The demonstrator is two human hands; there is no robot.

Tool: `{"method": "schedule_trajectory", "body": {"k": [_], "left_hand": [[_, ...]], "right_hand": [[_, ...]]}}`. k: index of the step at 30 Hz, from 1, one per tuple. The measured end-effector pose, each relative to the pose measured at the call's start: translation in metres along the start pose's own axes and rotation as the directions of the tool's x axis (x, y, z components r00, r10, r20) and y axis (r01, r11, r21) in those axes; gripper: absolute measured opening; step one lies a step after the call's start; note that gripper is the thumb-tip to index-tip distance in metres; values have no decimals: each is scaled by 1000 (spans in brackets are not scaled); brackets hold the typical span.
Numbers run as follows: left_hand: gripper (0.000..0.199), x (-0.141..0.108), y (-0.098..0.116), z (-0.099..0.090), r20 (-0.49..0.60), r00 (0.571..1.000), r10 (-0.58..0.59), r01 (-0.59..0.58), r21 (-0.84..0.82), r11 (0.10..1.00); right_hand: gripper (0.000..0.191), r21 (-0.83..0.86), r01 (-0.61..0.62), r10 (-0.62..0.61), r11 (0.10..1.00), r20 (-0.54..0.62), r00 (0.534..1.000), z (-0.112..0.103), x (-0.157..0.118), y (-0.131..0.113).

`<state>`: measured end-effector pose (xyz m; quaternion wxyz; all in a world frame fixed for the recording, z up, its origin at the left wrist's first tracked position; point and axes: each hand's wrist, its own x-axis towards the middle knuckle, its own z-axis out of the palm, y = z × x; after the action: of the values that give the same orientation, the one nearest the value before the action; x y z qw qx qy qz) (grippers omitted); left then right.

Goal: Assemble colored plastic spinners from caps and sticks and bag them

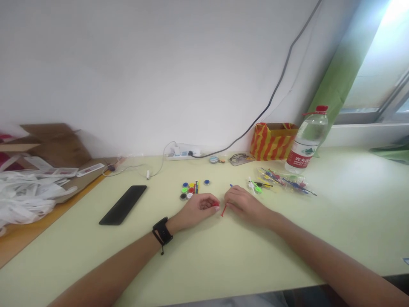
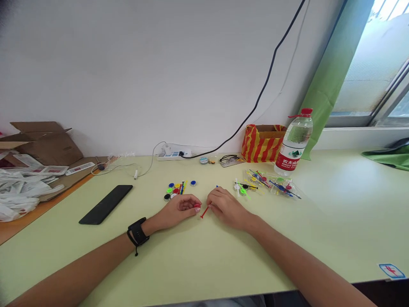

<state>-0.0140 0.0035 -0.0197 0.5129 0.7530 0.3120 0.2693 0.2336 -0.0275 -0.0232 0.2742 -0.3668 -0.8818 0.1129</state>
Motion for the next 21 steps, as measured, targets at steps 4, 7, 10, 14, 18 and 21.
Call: {"method": "schedule_trajectory", "body": {"k": [4, 7, 10, 14, 18, 21], "left_hand": [[41, 1, 0, -2, -2, 1000, 12, -12, -13, 1000], [53, 0, -1, -3, -21, 1000, -9, 6, -114, 993], [57, 0, -4, -3, -39, 998, -55, 44, -238, 970], [61, 0, -8, -5, -11, 999, -33, 29, -284, 958], [71, 2, -11, -6, 28, 1000, -1, 10, -315, 949], [82, 2, -11, -7, 50, 999, 11, 6, -328, 945]], "right_hand": [[12, 153, -145, 149, 977, -13, 989, -6, -1, -11], [14, 284, -236, 250, 929, -11, 968, -7, -1, -20], [14, 408, -281, 287, 868, 48, 957, -6, -2, -29], [13, 543, -277, 263, 792, 106, 959, -3, -1, -41], [18, 545, -260, 258, 797, 82, 963, 1, 1, -42], [19, 577, -248, 268, 778, 52, 962, 3, 2, -38]]}}
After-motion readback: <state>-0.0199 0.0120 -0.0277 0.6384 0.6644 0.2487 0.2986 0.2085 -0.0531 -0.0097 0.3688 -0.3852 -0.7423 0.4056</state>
